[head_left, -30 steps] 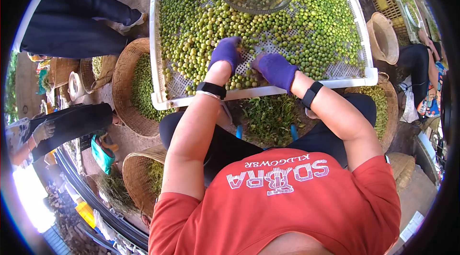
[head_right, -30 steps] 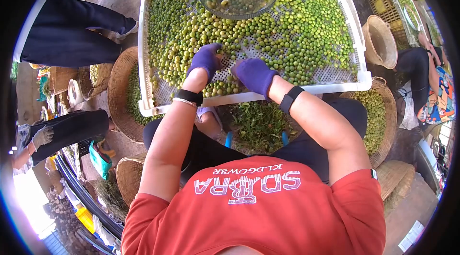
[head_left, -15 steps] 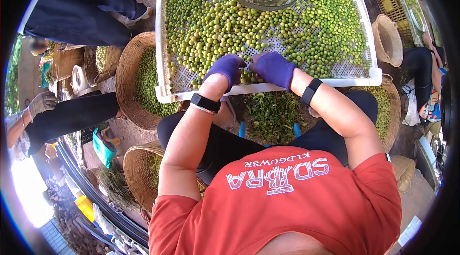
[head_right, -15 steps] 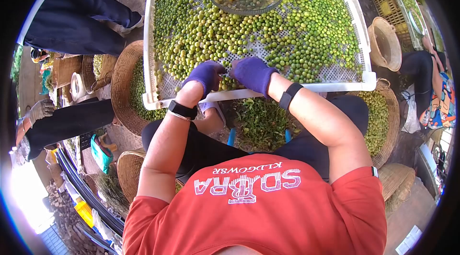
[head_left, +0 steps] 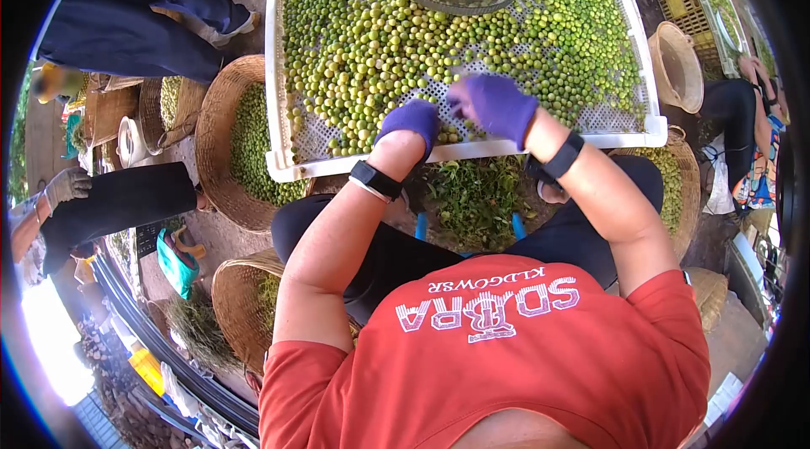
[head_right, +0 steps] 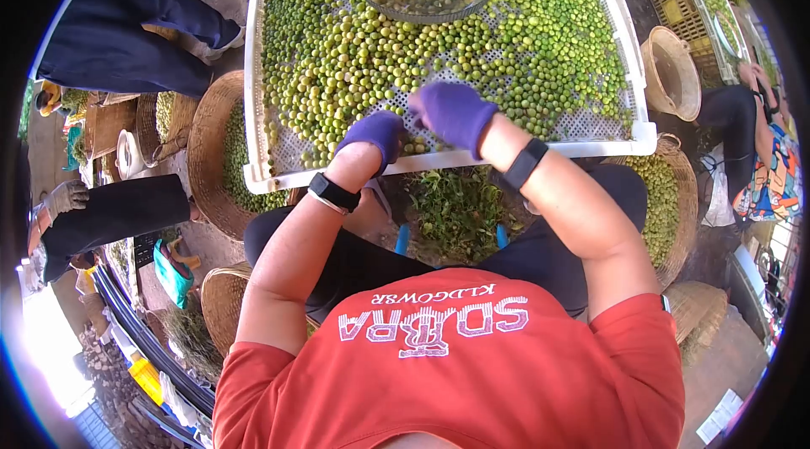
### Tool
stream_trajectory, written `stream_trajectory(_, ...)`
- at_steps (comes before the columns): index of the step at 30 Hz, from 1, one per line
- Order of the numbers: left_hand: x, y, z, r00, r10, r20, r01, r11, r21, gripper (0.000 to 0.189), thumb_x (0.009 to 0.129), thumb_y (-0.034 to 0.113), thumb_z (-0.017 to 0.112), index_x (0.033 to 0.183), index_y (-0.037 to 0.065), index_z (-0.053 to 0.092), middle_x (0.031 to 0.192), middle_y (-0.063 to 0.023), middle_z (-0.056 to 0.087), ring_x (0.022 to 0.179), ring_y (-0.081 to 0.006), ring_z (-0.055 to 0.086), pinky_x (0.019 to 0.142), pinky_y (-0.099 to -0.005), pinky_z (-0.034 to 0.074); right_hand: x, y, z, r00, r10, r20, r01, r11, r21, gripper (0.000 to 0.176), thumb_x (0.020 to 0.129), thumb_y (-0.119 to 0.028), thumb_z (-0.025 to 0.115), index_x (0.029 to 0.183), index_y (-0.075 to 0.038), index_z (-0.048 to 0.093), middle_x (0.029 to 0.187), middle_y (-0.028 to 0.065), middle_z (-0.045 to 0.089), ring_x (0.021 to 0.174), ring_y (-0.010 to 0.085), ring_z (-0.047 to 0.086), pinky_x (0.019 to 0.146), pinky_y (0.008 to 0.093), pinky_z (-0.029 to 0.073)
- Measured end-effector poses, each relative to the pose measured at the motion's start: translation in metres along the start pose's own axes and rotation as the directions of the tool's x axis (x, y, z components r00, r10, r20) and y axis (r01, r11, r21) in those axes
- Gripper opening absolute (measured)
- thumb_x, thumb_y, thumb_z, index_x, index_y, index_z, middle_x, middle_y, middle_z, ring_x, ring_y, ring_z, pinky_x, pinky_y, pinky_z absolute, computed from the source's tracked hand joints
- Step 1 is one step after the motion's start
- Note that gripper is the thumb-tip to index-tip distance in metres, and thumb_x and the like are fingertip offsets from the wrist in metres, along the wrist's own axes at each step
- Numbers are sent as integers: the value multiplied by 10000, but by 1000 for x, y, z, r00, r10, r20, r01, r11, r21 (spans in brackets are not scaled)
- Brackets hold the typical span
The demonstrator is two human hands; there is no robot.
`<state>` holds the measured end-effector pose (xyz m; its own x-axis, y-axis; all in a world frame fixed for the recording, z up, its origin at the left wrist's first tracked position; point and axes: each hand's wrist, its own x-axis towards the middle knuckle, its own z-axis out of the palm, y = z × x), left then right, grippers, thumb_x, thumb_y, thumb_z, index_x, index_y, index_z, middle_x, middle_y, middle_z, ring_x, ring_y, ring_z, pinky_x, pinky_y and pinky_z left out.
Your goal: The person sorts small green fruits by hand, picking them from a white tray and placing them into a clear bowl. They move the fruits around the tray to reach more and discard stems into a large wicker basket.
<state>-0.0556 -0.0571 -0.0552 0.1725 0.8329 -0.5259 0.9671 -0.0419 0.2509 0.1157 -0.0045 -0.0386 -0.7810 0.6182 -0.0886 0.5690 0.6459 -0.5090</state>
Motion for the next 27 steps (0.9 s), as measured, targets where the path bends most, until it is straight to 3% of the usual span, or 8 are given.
stream_trajectory(7, -3, -2, -15, 993, -75, 93, 81, 995, -57, 392, 656, 141, 712, 1043, 83, 681, 1051, -177, 663, 958, -328, 651, 799, -401, 527, -11, -18, 37, 996, 55, 70, -56, 998, 9, 179, 778, -197, 665, 881, -51, 654, 910, 178, 648, 840, 351, 653, 724, 430, 523)
stream_trajectory(10, 0, -24, -12, 990, -135, -49, 110, 933, -344, 376, 675, 119, 696, 1050, 90, 685, 1008, -139, 688, 898, -263, 674, 772, -364, 534, -5, -21, 32, 994, 57, 91, -44, 990, -136, 191, 780, -196, 662, 879, -33, 652, 914, 192, 644, 849, 356, 654, 728, 430, 527)
stream_trajectory(12, 4, -46, -18, 980, -195, 48, 159, 611, -776, 297, 748, 106, 653, 1037, 52, 688, 922, -82, 698, 761, -131, 635, 693, -259, 517, -5, -21, 33, 995, 56, 83, -43, 988, -150, 180, 786, -183, 652, 888, -35, 656, 925, 190, 646, 852, 351, 659, 733, 429, 531)
stream_trajectory(14, 2, -71, -21, 990, -26, -140, -60, 815, -577, 283, 771, 107, 631, 1040, 38, 684, 900, -79, 697, 753, -137, 631, 671, -259, 510, -5, -26, 32, 992, 97, 86, -89, 992, -93, 153, 794, -157, 633, 899, -49, 660, 928, 183, 649, 852, 343, 663, 730, 428, 534)
stream_trajectory(15, -9, -58, -32, 976, -216, 12, 152, 645, -749, 288, 772, 98, 635, 1052, 43, 680, 891, -73, 698, 756, -151, 633, 680, -275, 519, -5, -25, 32, 993, 87, 84, -80, 993, -91, 146, 799, -147, 621, 902, -50, 661, 931, 184, 649, 851, 344, 663, 728, 427, 535)
stream_trajectory(19, -19, -38, -29, 960, -81, 268, 196, 876, -440, 389, 709, 75, 662, 1098, 78, 672, 913, -102, 709, 788, -168, 657, 721, -296, 527, -1, -15, 46, 996, 70, 56, -62, 988, -141, 136, 813, -117, 585, 896, -43, 662, 926, 191, 649, 853, 352, 663, 722, 420, 537)
stream_trajectory(23, -17, -19, -13, 982, 12, 188, 18, 987, -160, 339, 653, 69, 685, 974, 173, 721, 872, -93, 701, 780, -275, 677, 730, -360, 535, -1, -15, 39, 995, 75, 63, -61, 978, -198, 130, 814, -115, 578, 869, -34, 664, 890, 194, 653, 824, 361, 658, 730, 429, 528)
stream_trajectory(27, -9, -16, -5, 980, 114, 165, -99, 991, -91, 219, 691, 69, 661, 896, 129, 711, 859, -134, 680, 802, -312, 665, 718, -399, 529, 4, 24, 8, 986, 116, -123, -95, 982, 163, 113, 817, -128, 593, 853, -46, 661, 851, 192, 654, 788, 350, 638, 740, 446, 501)
